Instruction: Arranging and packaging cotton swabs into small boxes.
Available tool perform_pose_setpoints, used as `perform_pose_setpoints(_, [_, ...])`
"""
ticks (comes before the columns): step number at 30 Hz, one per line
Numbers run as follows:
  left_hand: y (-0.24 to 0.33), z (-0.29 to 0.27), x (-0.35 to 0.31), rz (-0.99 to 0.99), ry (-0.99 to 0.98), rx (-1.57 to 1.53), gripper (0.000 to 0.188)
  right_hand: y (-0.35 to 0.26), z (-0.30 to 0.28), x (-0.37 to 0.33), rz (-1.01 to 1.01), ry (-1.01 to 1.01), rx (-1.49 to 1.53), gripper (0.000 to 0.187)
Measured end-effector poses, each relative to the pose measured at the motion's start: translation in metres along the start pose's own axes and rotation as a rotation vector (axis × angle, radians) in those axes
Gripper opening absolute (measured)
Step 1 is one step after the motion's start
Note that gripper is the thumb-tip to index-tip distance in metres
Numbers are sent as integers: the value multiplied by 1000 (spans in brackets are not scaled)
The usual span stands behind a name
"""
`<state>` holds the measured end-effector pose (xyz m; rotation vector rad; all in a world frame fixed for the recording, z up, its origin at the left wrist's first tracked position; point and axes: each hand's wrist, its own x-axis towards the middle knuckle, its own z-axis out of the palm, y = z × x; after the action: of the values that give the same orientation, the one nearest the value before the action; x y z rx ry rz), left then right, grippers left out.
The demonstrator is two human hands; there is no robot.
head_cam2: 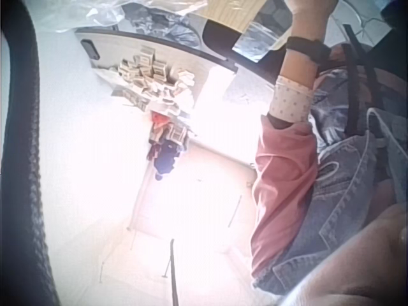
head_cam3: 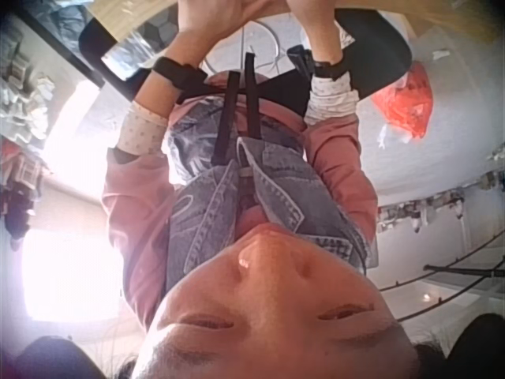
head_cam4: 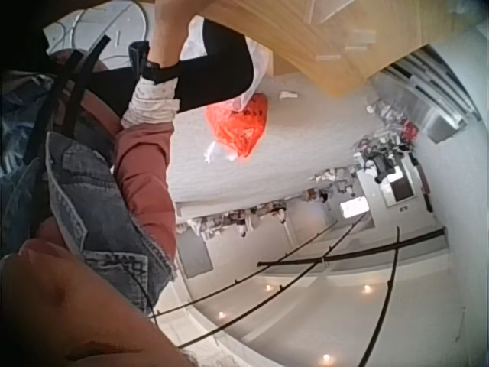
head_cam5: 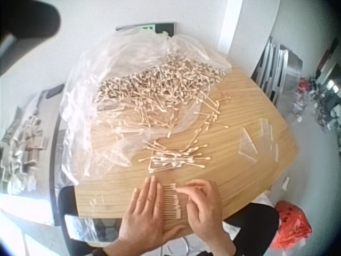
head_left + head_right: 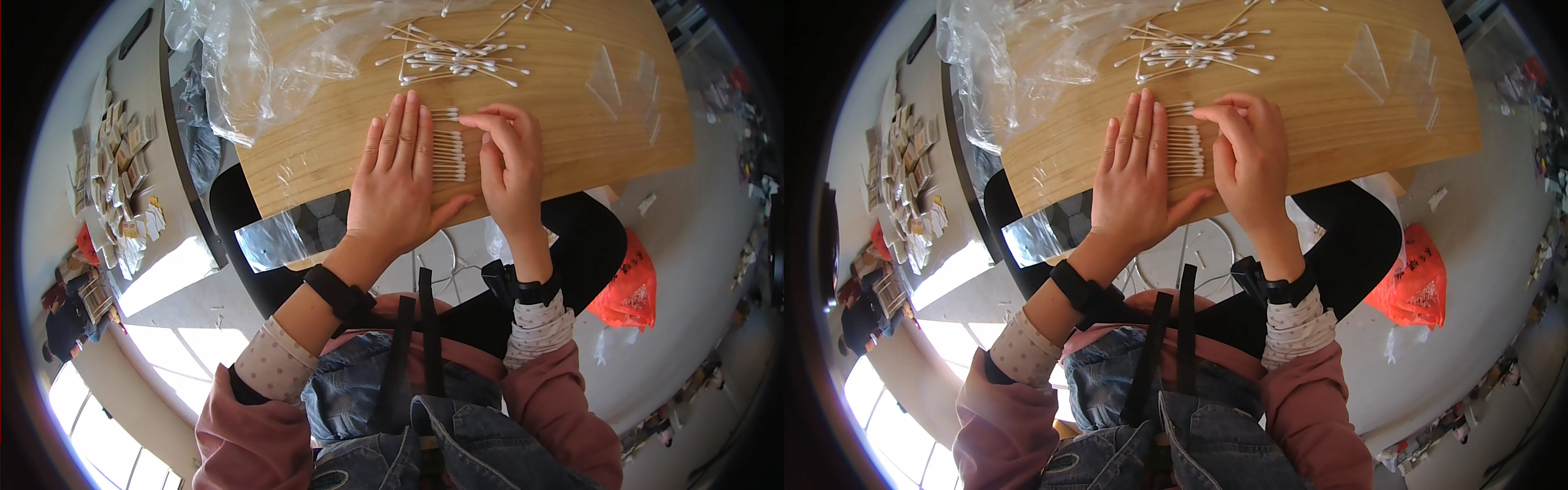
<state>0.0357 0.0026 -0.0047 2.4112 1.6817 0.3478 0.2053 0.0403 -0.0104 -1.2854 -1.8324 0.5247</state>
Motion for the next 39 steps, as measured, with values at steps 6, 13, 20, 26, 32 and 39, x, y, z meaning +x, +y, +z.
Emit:
perform_pose_setpoints(6, [0, 0, 0, 2, 1, 1, 104, 1, 2, 1, -39, 1, -52, 36])
perform_pose_setpoints(13, [-1, 1, -1, -1, 16, -12, 104, -1, 4, 5, 0, 0, -33, 29])
perform_pose_setpoints(20, [0, 1, -1, 8, 22, 2, 102, 9, 15, 26, -85, 49, -66, 11])
perform_pose_setpoints(26, [2, 2, -1, -8, 66, -21, 101, 22, 9, 36, -153, 173, -240, 15])
perform_pose_setpoints(32, [0, 1, -3, 33, 101, -66, 104, 8, -5, 17, 63, 116, 60, 22])
perform_pose_setpoints(39, [1, -1, -1, 49, -14, -43, 106, -7, -14, 11, 142, 72, 179, 22])
